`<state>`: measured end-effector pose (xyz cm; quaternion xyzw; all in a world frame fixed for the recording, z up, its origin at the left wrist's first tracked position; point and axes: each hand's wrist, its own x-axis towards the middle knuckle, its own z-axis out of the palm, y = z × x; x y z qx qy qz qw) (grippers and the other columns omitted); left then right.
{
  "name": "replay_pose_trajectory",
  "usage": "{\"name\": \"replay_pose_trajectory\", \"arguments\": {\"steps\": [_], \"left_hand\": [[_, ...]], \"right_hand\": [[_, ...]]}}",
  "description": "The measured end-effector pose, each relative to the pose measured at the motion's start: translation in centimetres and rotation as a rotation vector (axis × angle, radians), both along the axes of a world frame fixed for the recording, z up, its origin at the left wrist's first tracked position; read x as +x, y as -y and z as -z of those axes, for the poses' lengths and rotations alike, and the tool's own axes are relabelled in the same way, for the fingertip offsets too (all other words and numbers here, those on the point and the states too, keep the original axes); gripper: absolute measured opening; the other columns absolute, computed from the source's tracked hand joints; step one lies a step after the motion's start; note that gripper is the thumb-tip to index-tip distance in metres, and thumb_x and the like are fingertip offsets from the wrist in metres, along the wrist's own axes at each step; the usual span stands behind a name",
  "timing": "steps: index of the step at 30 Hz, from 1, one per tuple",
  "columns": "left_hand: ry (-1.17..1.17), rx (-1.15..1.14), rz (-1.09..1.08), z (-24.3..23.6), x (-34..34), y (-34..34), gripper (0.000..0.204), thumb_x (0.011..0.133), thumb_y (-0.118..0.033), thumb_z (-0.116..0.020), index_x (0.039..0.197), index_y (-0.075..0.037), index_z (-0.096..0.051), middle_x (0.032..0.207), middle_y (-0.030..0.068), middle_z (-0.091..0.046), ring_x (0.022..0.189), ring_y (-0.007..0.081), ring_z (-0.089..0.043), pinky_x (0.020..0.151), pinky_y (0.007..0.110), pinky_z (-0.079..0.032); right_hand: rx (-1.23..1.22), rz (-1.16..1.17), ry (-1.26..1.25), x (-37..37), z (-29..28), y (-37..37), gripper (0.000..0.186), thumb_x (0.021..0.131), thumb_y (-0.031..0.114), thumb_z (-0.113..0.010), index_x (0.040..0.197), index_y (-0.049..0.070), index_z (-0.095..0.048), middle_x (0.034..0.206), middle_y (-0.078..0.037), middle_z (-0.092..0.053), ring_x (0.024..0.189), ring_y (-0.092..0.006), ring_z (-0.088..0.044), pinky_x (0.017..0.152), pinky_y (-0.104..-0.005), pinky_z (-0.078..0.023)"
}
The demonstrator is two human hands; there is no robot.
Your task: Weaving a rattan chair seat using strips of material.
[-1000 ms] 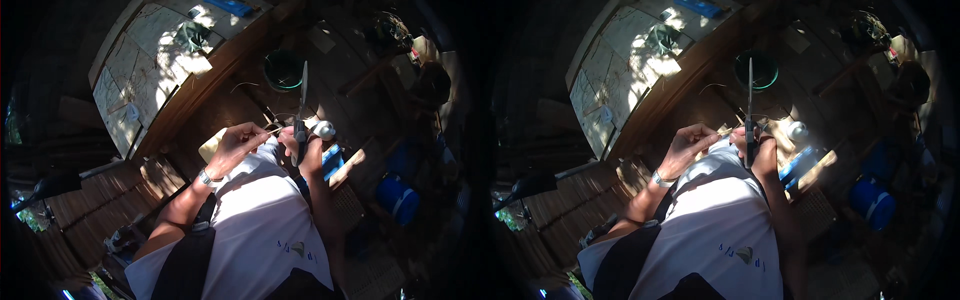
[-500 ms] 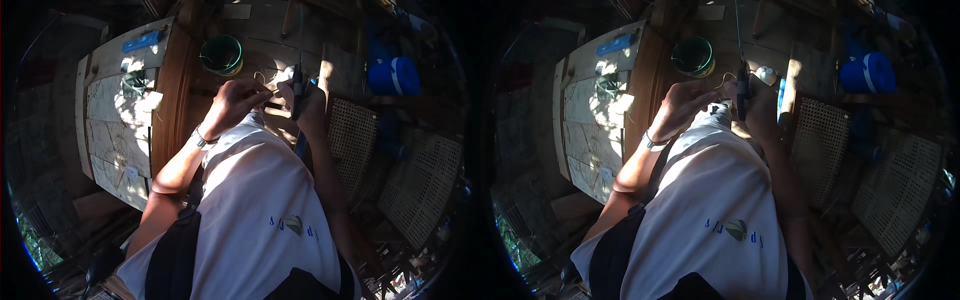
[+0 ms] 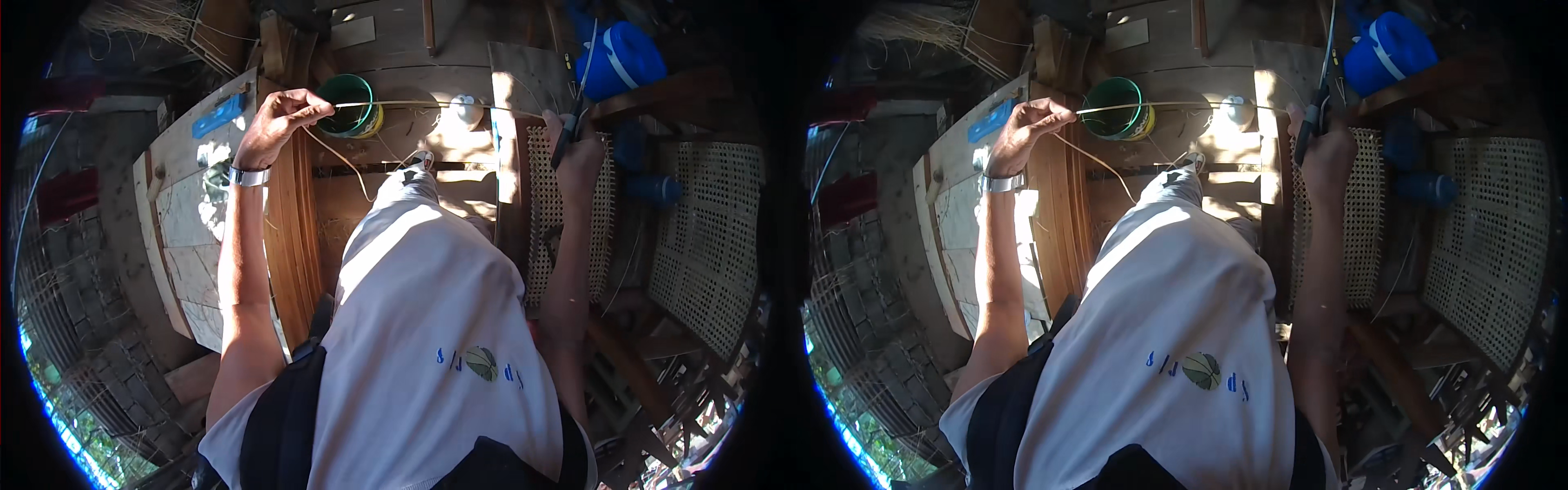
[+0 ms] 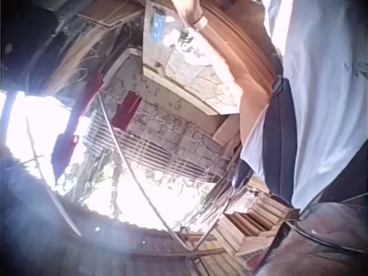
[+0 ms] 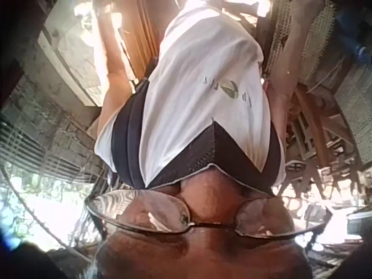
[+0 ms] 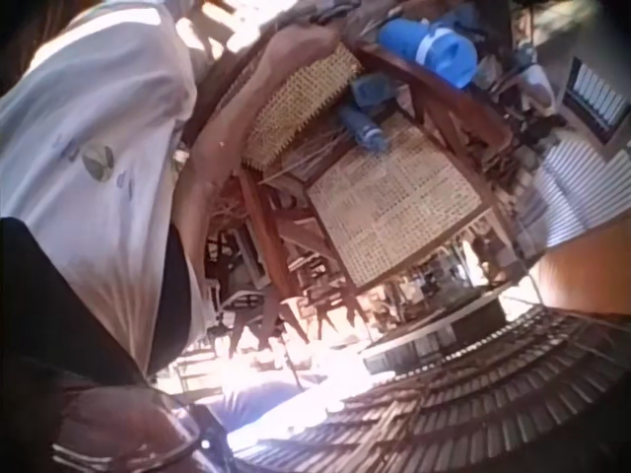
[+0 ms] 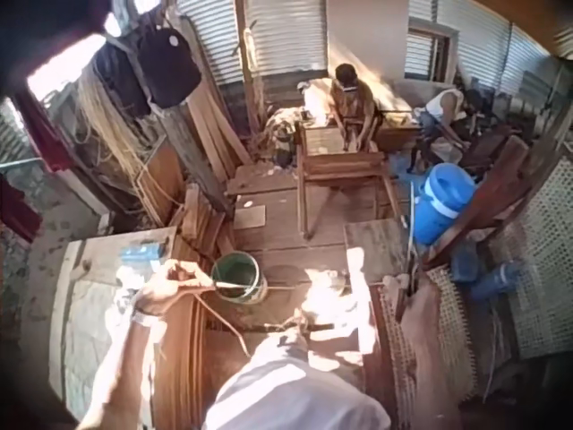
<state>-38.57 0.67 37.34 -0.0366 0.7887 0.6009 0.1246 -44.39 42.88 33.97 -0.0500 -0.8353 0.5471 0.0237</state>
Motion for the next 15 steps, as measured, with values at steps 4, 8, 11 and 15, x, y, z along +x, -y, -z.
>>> {"name": "replay_pose_trajectory", "arguments": {"steps": [4, 8, 11, 15], "left_hand": [[-0.018, -0.006, -0.012, -2.1, 0.3, 1.0, 0.017, 0.086, -0.017, -0.075, 0.092, -0.002, -0.072, 0.089, 0.0047, -0.071, 0.088, 0.0128, -0.066, 0.084, 0.027, -0.05], [0.017, -0.084, -0.107, -5.7, 2.0, 1.4, 0.013, 0.084, -0.015, -0.076, 0.085, -0.003, -0.072, 0.08, 0.0024, -0.07, 0.077, 0.008, -0.061, 0.072, 0.025, -0.045], [-0.022, -0.197, -0.163, -6.9, 3.4, 3.5, 0.015, 0.085, -0.016, -0.075, 0.084, -0.002, -0.072, 0.081, 0.0046, -0.071, 0.077, 0.0083, -0.062, 0.07, 0.025, -0.045], [-0.055, -0.406, -0.145, -7.0, 3.5, 7.8, 0.024, 0.084, -0.02, -0.075, 0.092, 0.003, -0.07, 0.084, 0.0093, -0.072, 0.083, 0.0154, -0.067, 0.077, 0.028, -0.051]], "right_hand": [[-0.147, 0.035, -0.014, 0.5, -0.1, -0.4, 0.019, 0.089, 0.02, -0.072, 0.082, 0.005, -0.062, 0.065, 0.001, -0.059, 0.053, -0.0022, -0.047, 0.048, -0.0198, -0.036], [-0.283, 0.03, 0.077, 0.7, -0.8, -0.6, 0.016, 0.088, 0.017, -0.072, 0.083, 0.006, -0.062, 0.065, 0.0, -0.06, 0.052, -0.0039, -0.05, 0.048, -0.0193, -0.038], [-0.153, 0.08, 0.058, 0.4, -1.7, -1.5, 0.019, 0.088, 0.02, -0.072, 0.083, 0.005, -0.062, 0.065, 0.001, -0.059, 0.055, -0.0036, -0.049, 0.05, -0.0199, -0.037], [0.04, 0.261, -0.031, -1.1, 1.1, -10.0, 0.024, 0.089, 0.026, -0.073, 0.085, 0.003, -0.064, 0.067, 0.001, -0.057, 0.057, -0.0046, -0.049, 0.051, -0.0214, -0.037]]}}
